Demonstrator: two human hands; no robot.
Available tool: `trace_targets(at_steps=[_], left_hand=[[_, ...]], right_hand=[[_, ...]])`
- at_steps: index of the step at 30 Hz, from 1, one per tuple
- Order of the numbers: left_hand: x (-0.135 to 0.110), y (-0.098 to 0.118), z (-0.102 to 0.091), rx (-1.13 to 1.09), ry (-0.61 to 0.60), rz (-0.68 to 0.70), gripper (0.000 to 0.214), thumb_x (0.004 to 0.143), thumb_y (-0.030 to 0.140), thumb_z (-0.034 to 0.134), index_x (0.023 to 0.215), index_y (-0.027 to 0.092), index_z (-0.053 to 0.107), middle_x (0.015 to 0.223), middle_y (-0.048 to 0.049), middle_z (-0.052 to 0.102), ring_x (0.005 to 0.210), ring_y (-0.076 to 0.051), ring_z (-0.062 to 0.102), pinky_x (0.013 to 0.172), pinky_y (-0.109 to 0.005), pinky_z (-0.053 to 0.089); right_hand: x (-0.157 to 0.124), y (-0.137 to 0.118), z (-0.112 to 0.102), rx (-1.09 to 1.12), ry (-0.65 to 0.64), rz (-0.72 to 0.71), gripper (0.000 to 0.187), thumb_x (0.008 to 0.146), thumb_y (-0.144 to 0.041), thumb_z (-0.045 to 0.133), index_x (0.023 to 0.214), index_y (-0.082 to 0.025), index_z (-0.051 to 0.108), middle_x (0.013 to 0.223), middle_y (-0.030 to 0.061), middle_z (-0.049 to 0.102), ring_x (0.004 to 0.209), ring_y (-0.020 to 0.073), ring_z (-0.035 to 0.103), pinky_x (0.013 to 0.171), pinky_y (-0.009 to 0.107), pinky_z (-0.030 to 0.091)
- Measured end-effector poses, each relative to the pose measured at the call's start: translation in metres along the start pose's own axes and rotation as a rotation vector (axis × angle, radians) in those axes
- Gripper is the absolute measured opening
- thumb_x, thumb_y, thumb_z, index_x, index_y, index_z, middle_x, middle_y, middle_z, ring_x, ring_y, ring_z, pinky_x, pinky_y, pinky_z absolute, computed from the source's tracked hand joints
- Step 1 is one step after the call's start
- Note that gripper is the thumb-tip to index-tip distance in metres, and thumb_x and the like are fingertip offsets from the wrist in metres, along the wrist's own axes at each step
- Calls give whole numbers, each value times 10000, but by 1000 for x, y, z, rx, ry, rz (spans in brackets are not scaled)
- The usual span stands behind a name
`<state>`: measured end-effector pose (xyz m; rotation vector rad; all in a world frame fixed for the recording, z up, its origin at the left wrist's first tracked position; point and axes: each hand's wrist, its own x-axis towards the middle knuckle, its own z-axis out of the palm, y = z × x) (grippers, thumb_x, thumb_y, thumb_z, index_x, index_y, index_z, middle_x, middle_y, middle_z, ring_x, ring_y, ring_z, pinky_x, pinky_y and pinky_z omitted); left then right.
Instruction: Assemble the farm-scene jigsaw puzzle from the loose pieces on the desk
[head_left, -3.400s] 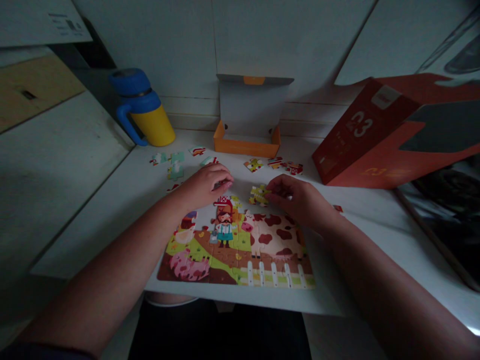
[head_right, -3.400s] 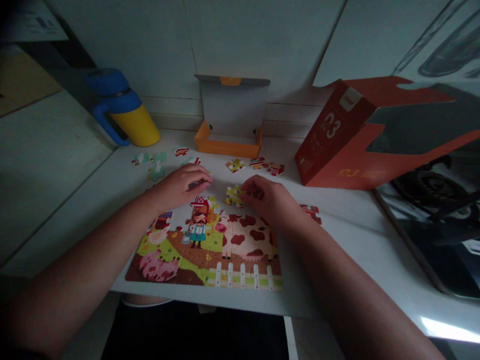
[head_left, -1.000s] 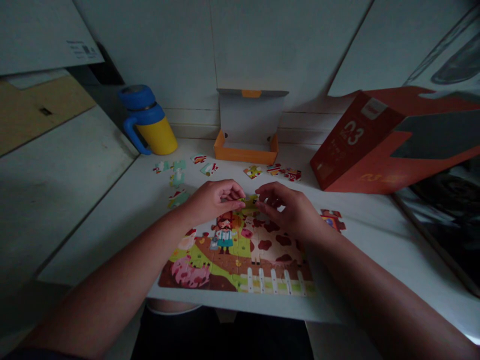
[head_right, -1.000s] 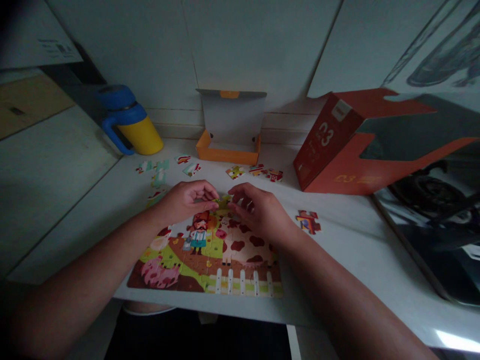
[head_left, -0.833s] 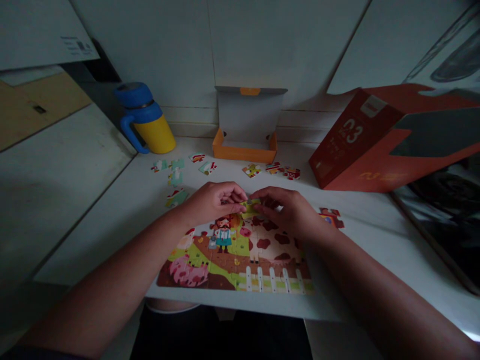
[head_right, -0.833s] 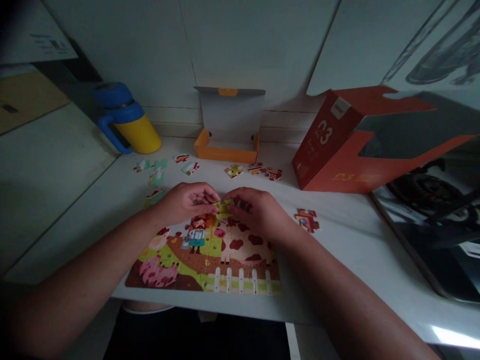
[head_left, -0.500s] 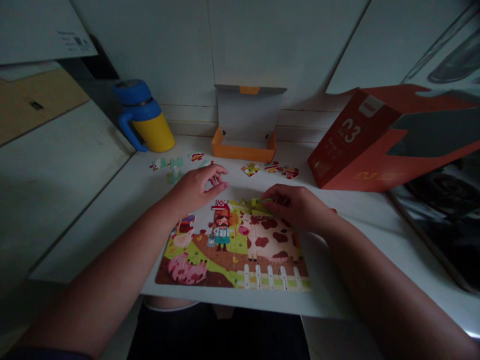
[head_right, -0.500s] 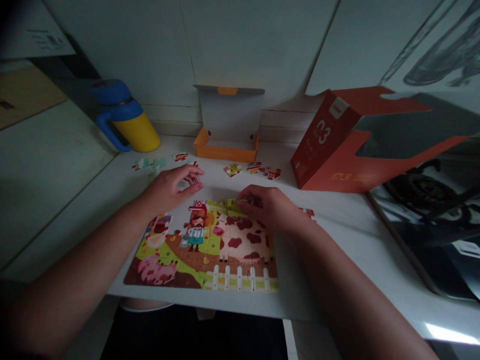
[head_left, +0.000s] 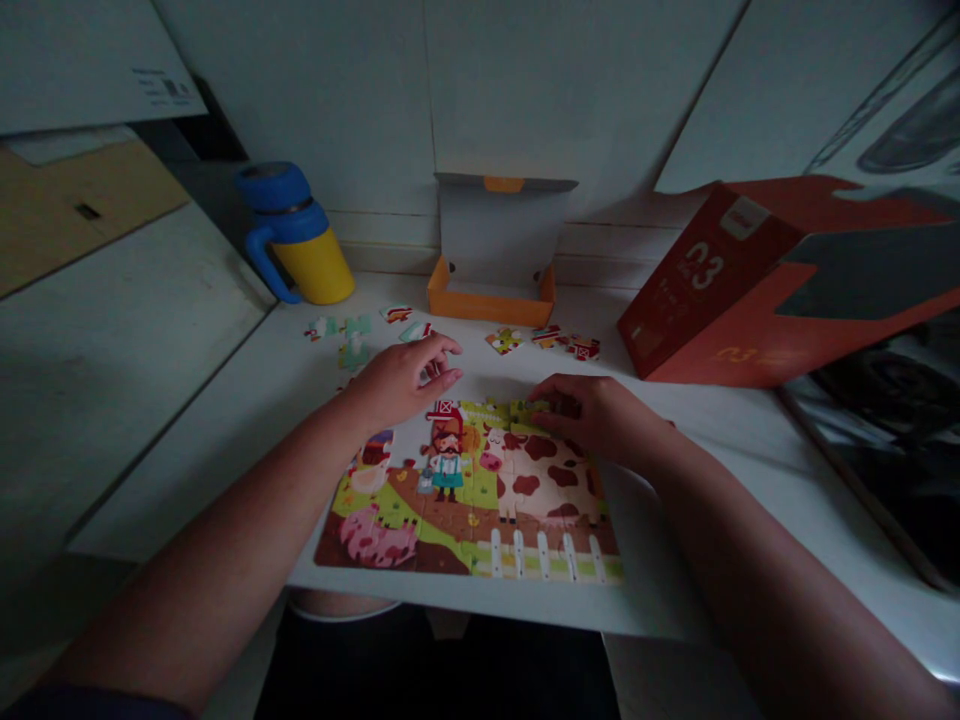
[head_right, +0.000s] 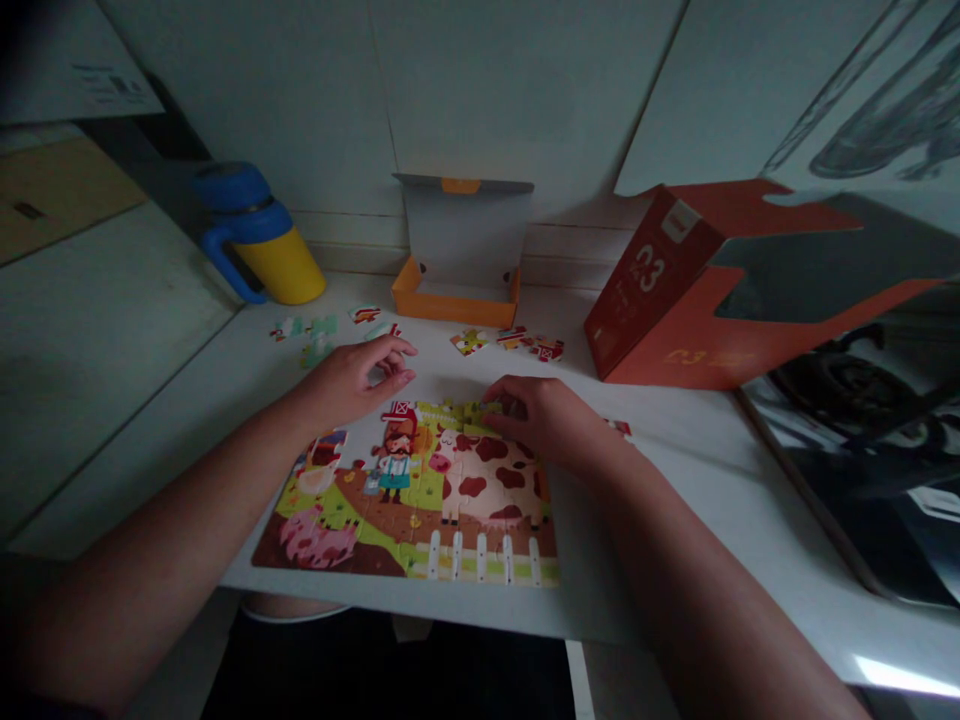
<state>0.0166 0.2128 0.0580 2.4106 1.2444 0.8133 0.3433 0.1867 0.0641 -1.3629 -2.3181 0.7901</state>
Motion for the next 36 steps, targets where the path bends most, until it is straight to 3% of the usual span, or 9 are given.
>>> trace_targets(at_steps=[8,18,25,36], left_hand=[[1,-5,-1,39,39,-9,184,996,304,666,1163,227,673,965,-27,763,845,-181,730,803,-343,572],[2,-4,0,75,16,5,117,1008,297,652,1094,233,698,972,-27,768,861,-181,722,799,-338,556],[2,-4,0,71,12,9,70,1002,253,654,1046,224,700,954,-21,762,846,-171,703,795,-328,537],[3,-2,0,72,-2,30,61,1013,237,645,1008,219,704,952,-19,758,850,-165,687,807,-330,528]], right_hand=[[2,-1,2,-123,34,-83,223,935,-359,780,1119,-233,784,1015,63,762,744,181,645,677,309,476],[2,-4,3,-138,15,-88,236,939,-339,782,1154,-241,794,1103,84,748,819,205,676,750,343,528],[4,1,7,-147,-5,-111,257,960,-338,765,1193,-231,778,1227,108,709,976,237,698,906,388,565],[-1,4,11,-189,-26,-149,360,1006,-390,725,1357,-315,750,1312,93,670,969,231,732,968,403,586]])
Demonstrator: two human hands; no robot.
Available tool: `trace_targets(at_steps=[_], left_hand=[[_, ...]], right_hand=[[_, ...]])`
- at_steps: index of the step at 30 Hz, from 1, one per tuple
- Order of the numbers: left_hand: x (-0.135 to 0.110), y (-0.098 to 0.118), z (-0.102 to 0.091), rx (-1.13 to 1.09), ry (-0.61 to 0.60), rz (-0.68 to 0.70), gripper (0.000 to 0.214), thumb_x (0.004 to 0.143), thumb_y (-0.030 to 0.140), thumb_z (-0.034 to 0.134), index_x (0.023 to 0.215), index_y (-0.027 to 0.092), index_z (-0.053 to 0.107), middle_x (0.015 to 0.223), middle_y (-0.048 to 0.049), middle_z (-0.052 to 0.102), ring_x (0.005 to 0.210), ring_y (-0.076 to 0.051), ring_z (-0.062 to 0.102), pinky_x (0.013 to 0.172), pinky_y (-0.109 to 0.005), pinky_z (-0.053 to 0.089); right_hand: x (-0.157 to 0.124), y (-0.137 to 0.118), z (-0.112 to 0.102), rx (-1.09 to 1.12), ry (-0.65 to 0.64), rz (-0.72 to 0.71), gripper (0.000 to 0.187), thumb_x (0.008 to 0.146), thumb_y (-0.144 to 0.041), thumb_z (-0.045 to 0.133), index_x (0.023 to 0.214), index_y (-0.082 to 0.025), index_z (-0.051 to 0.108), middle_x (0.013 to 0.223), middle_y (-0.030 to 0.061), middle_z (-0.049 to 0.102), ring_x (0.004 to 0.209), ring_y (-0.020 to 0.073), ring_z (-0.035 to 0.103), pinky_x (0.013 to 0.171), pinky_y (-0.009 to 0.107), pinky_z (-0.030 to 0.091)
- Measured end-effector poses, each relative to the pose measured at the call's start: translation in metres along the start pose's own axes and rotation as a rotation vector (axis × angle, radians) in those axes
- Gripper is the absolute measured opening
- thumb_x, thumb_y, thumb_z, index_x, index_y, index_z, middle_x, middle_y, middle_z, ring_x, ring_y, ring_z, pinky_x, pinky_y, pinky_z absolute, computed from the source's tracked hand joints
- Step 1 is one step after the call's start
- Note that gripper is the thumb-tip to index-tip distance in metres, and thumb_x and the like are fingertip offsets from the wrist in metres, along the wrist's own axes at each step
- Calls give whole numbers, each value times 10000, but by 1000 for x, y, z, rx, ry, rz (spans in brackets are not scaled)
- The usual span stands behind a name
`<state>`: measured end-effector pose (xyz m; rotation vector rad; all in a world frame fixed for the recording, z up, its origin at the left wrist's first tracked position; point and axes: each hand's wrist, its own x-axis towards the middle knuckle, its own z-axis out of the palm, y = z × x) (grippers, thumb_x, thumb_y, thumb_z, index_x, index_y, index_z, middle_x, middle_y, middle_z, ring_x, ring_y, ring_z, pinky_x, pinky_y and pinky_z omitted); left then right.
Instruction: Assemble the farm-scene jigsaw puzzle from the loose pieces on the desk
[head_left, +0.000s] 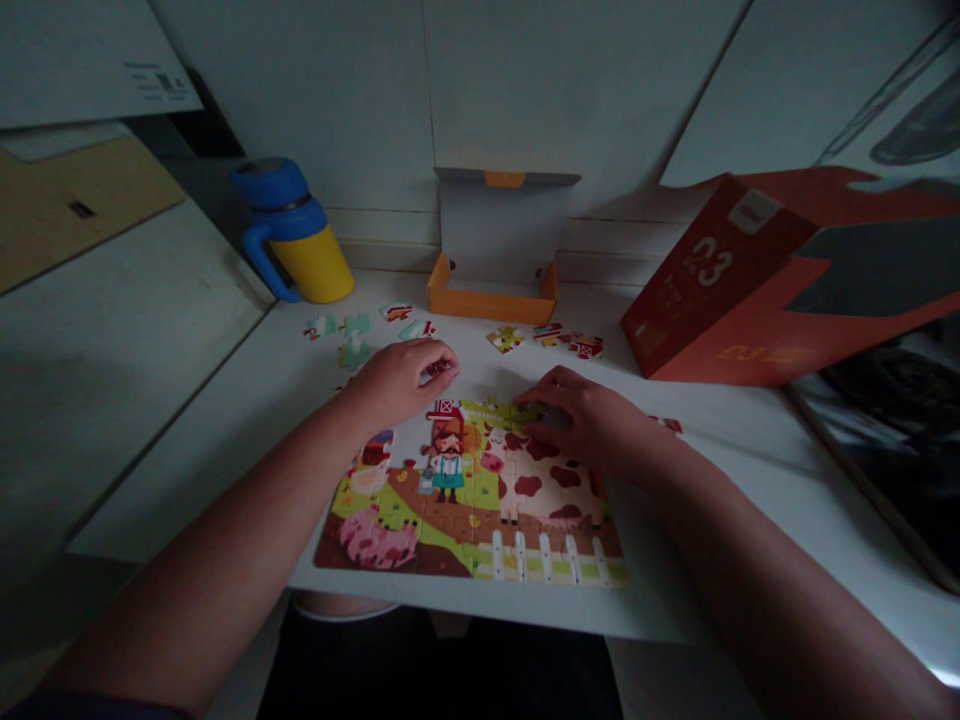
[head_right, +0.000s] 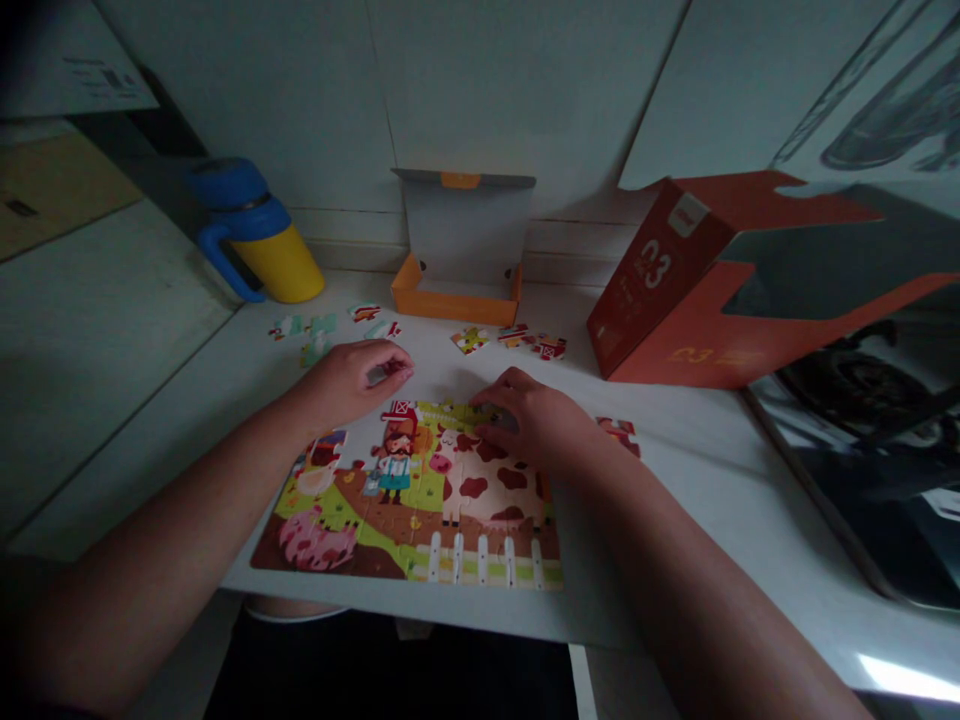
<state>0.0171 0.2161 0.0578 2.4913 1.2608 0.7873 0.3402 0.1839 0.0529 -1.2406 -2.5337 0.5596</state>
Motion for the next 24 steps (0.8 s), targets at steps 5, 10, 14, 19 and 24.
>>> trace_targets(at_steps=[5,10,14,19,24], left_hand=[[-1,1,-1,-1,-5,4,74,1024,248,642,1002,216,705,951,-19,754,860,-166,688,812,-329,525],[0,0,-1,-9,-10,8,79,1026,242,640,996,215,707,952,-22,751,862,-167,683,820,-330,526],[0,0,0,-8,-11,12,70,1017,227,650,980,217,708,940,-17,750,850,-165,680,805,-323,515],[1,1,0,-1,-13,14,86,1011,222,644,964,215,715,922,-19,752,850,-173,685,801,-328,511],[0,-1,1,11,-25,22,101,1015,239,638,968,220,725,921,-22,755,840,-182,683,785,-339,507]], right_hand=[[1,-3,1,-31,9,3,333,1001,-415,731,1298,-269,771,1285,110,676,970,248,735,956,410,592],[2,-3,1,-40,16,2,338,1023,-446,691,1297,-258,753,1290,113,676,1021,255,729,993,403,569],[9,-3,1,-60,70,60,316,1053,-442,628,1246,-227,754,1262,120,699,1064,262,722,991,386,554],[33,-5,-4,-245,45,224,390,1062,-420,587,1334,-166,704,1315,163,718,1130,296,719,974,382,542],[71,-16,-6,-443,59,443,541,1078,-581,516,1297,-125,708,1285,222,741,1142,350,727,930,413,554]])
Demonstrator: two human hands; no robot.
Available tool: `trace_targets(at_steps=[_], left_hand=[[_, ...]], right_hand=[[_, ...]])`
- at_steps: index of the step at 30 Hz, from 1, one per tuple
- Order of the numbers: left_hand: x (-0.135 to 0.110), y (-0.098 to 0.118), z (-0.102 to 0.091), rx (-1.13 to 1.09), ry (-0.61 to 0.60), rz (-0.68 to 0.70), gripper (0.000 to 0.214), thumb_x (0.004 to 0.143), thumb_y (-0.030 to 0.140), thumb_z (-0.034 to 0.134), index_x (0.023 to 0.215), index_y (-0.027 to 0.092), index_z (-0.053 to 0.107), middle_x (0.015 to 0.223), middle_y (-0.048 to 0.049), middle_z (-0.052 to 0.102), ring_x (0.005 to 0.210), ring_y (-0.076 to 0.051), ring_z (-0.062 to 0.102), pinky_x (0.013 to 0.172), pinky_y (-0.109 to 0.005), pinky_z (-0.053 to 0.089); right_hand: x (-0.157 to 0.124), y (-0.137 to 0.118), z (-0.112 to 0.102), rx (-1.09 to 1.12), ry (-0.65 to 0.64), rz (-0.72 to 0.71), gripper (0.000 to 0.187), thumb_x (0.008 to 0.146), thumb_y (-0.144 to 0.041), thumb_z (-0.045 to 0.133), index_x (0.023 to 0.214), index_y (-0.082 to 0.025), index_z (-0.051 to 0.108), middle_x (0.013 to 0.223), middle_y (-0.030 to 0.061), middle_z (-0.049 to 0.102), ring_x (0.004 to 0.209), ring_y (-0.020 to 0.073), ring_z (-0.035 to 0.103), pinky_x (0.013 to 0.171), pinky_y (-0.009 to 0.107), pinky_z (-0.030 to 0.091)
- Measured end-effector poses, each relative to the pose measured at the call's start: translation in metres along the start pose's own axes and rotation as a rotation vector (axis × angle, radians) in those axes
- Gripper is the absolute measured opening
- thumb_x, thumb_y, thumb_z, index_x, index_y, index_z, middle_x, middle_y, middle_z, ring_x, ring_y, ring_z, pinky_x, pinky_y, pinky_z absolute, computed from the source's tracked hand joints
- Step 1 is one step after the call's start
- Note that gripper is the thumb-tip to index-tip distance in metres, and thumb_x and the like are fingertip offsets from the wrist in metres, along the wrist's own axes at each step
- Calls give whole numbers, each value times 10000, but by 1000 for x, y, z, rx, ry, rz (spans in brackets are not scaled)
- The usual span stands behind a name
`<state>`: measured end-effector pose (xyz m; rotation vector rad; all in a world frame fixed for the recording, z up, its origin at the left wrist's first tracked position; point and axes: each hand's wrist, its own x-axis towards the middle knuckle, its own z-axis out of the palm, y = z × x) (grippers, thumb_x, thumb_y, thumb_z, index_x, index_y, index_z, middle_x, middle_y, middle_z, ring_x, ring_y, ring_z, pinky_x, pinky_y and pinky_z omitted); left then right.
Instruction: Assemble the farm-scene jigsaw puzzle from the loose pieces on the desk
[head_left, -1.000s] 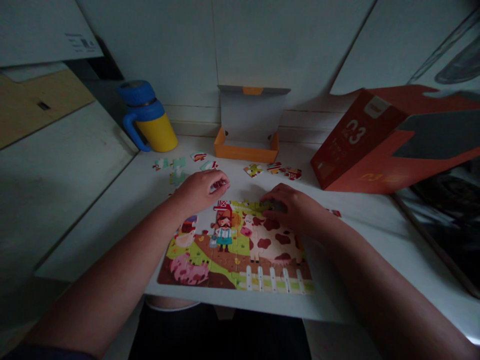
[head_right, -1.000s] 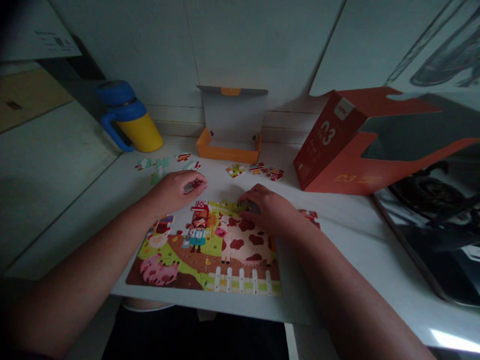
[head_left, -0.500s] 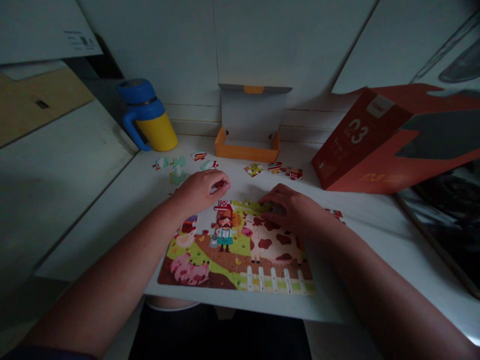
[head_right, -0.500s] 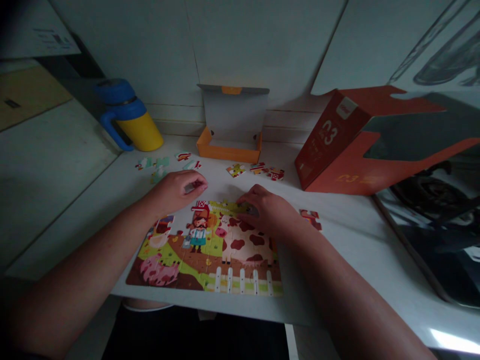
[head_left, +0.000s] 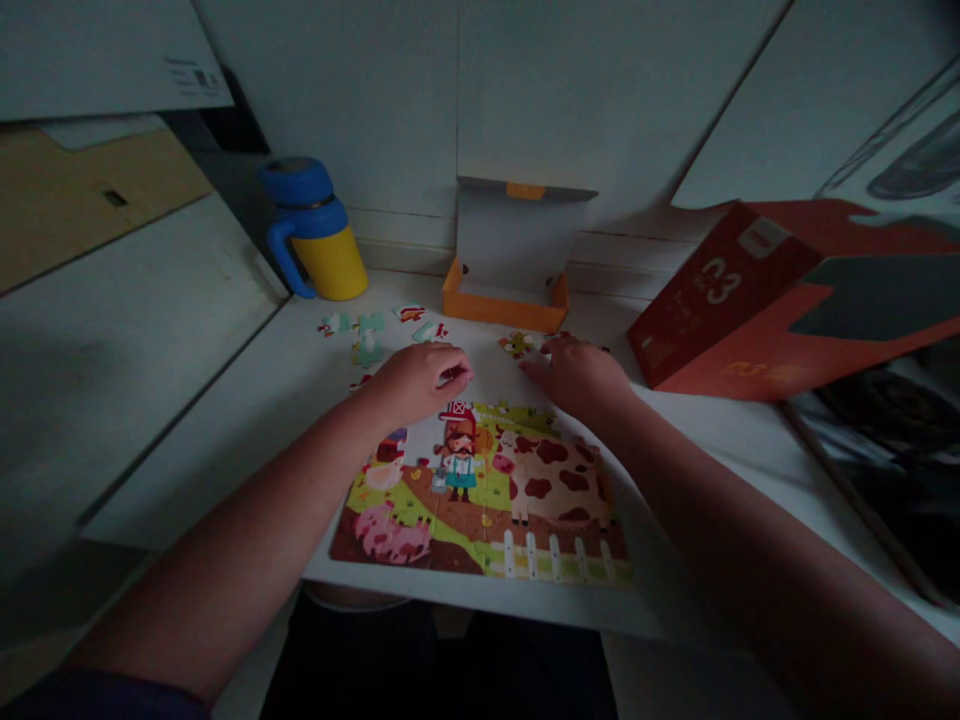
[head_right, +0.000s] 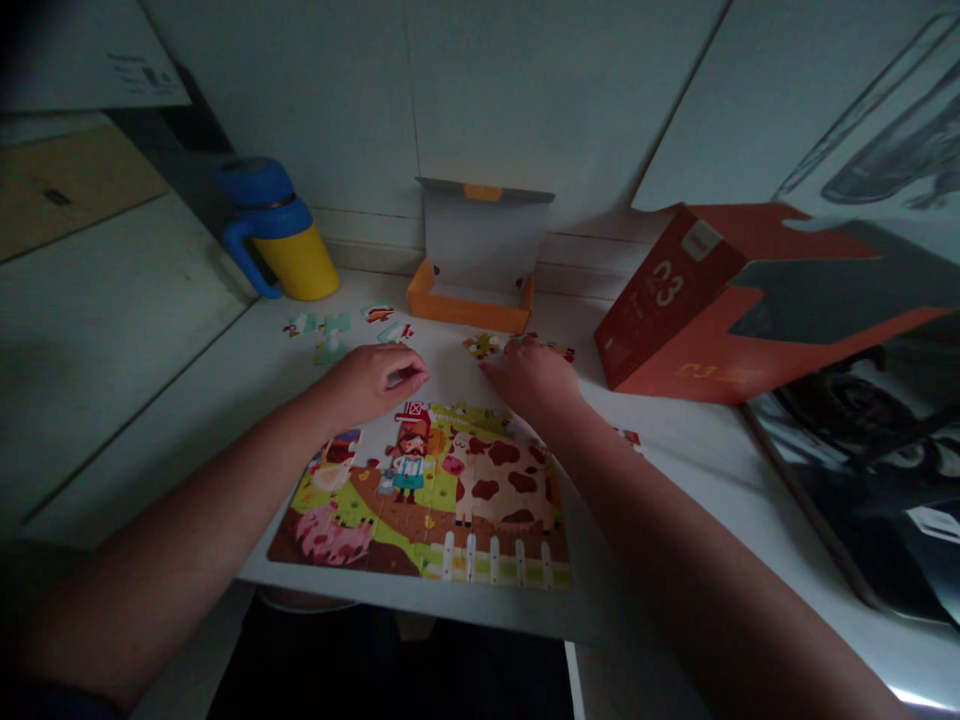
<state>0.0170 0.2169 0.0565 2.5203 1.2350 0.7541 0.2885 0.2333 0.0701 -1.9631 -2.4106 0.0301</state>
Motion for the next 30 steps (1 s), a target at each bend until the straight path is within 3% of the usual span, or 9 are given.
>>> trace_targets(at_steps=[4,9,14,18,22,30], left_hand=[[-1,-3,1,-18,-8,-1,120,1018,243,631,951,217,727,901,-23,747,826,-181,673,770,-337,497],[-1,-8,1,-10,-10,-26,105,1000,237,649,942,212,734,863,-17,737,791,-176,656,727,-328,468],[0,-8,0,-12,-13,-34,122,996,238,636,948,208,744,868,-21,746,785,-182,665,716,-332,475],[0,-9,1,-5,-9,-20,117,989,232,641,942,212,745,849,-22,737,767,-180,661,708,-329,486],[0,-11,3,2,-8,-4,94,979,207,660,931,209,741,873,-32,742,787,-190,666,744,-344,512],[1,-10,2,27,-22,-3,113,984,220,635,928,214,733,877,-26,746,798,-177,672,750,-331,505]], right_hand=[[23,-20,-3,-56,14,84,695,1045,-690,523,1299,-70,708,1288,270,726,1134,386,735,896,424,566],[47,-19,-4,-21,-44,68,615,1009,-652,610,1178,-84,774,1206,284,751,1103,395,742,886,441,554],[54,-3,-1,71,-79,-24,480,896,-636,760,1034,-176,771,1026,169,796,936,306,745,746,349,514],[37,10,-2,221,66,-54,309,965,-515,697,1036,-215,719,966,76,785,822,219,695,677,310,447],[6,35,-6,422,207,-24,338,918,-548,730,988,-218,704,898,64,765,732,202,647,634,317,410],[-40,79,-2,898,40,14,550,907,-654,730,1221,-202,731,924,84,796,695,193,670,618,318,526]])
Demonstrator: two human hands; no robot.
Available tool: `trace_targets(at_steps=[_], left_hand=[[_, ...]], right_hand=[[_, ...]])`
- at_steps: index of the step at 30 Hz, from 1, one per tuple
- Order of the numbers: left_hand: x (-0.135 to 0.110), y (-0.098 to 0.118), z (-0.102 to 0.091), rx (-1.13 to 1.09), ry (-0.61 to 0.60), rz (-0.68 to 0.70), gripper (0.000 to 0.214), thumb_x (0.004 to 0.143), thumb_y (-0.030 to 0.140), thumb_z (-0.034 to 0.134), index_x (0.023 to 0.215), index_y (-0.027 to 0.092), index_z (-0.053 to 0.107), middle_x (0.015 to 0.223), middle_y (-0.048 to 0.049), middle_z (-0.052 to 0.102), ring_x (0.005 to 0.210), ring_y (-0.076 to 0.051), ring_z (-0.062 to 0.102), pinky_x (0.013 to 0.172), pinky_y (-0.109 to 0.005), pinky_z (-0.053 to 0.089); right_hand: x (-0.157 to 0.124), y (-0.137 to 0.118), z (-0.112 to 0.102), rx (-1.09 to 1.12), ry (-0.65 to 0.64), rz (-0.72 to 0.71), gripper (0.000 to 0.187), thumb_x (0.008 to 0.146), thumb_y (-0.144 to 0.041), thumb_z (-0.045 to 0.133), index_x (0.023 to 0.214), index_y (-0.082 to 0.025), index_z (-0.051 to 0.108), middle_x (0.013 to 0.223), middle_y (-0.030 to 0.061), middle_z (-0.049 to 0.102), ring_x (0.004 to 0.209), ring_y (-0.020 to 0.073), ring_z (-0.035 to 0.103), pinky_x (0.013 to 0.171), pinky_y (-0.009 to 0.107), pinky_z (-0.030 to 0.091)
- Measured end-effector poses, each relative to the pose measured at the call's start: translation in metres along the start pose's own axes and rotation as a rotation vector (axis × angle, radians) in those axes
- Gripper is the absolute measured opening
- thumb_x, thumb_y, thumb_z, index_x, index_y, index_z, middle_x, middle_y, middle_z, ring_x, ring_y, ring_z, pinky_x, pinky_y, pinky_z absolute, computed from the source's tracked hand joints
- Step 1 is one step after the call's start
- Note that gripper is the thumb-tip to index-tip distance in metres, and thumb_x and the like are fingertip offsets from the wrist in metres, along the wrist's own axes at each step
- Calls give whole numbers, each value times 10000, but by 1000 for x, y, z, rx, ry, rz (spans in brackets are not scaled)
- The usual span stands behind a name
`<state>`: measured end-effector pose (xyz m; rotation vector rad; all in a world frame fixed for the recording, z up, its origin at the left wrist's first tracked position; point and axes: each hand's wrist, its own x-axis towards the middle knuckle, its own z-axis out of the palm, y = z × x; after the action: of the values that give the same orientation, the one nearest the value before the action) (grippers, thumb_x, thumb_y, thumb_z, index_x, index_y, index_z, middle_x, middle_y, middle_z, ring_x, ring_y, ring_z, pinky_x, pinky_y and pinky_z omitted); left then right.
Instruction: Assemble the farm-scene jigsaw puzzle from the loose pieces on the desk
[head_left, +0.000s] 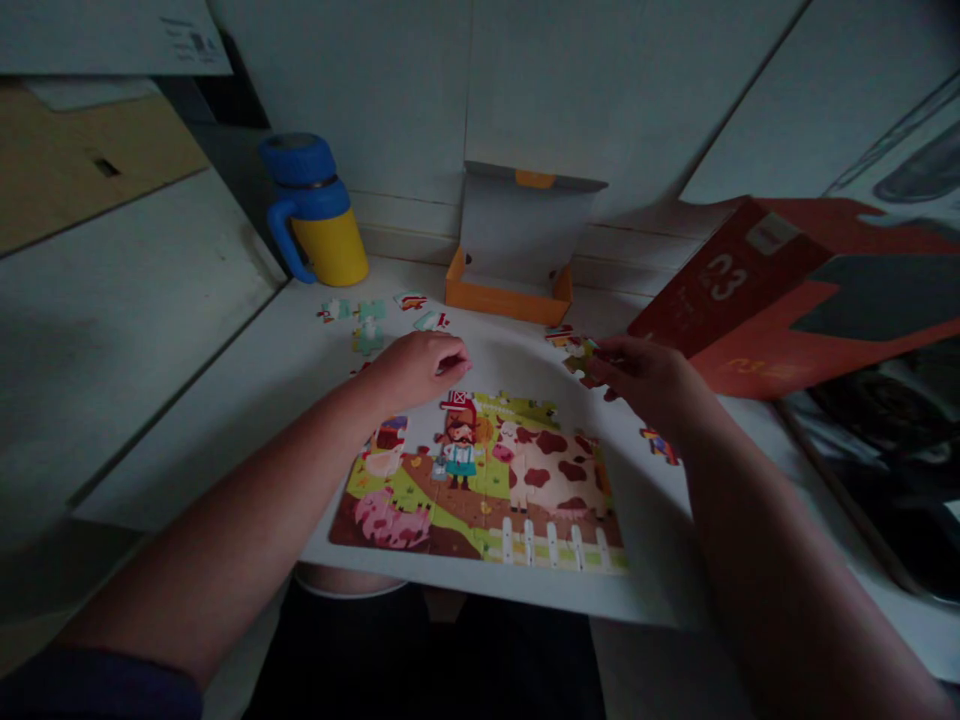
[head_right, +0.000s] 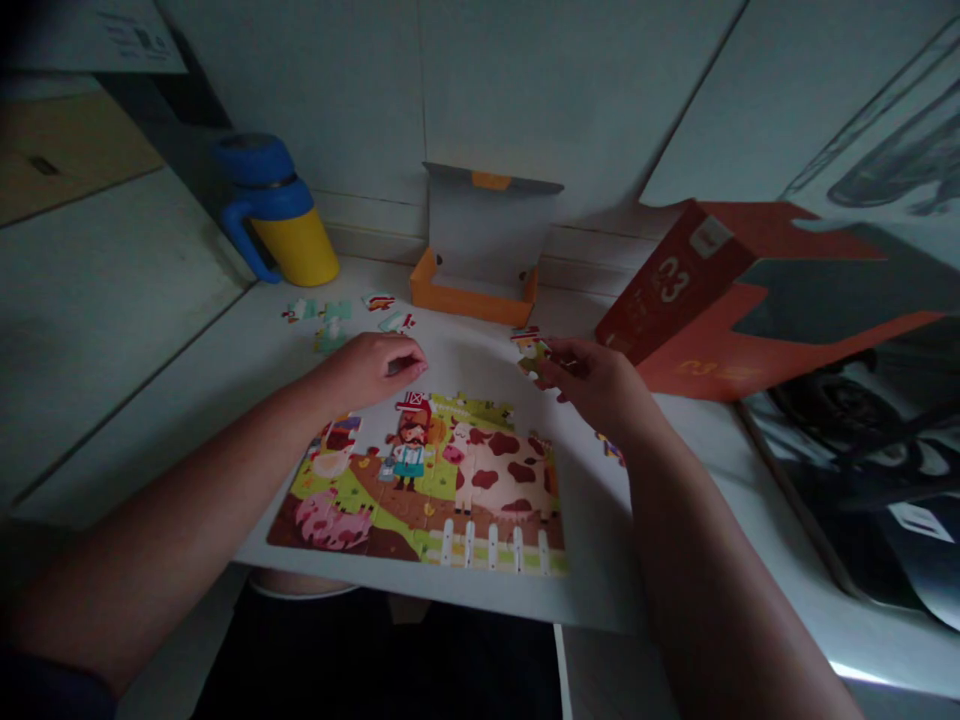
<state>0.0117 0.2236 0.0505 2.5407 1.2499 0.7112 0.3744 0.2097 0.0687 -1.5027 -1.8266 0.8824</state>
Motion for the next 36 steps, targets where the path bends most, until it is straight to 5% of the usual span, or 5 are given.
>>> trace_targets(at_steps=[6,14,36], left_hand=[[1,-1,-2,-9,-4,-20,109,987,251,648,957,217,746,907,-27,771,806,-175,687,759,-323,515],[1,3,-2,6,-7,-29,161,997,323,630,952,222,748,903,-24,774,802,-176,691,753,-318,523],[1,3,-3,30,-25,-13,135,993,303,645,952,226,747,907,-25,776,811,-184,697,760,-335,519]], right_hand=[[-7,2,-9,-114,-26,-45,411,896,-597,762,1034,-210,775,837,58,770,680,178,624,580,294,435],[-15,-9,-7,-209,-370,-45,211,909,-456,705,948,-271,799,843,18,793,746,199,706,667,310,533],[-9,3,-1,-420,-306,-86,179,877,-432,798,965,-277,803,868,11,777,729,182,680,664,306,486]])
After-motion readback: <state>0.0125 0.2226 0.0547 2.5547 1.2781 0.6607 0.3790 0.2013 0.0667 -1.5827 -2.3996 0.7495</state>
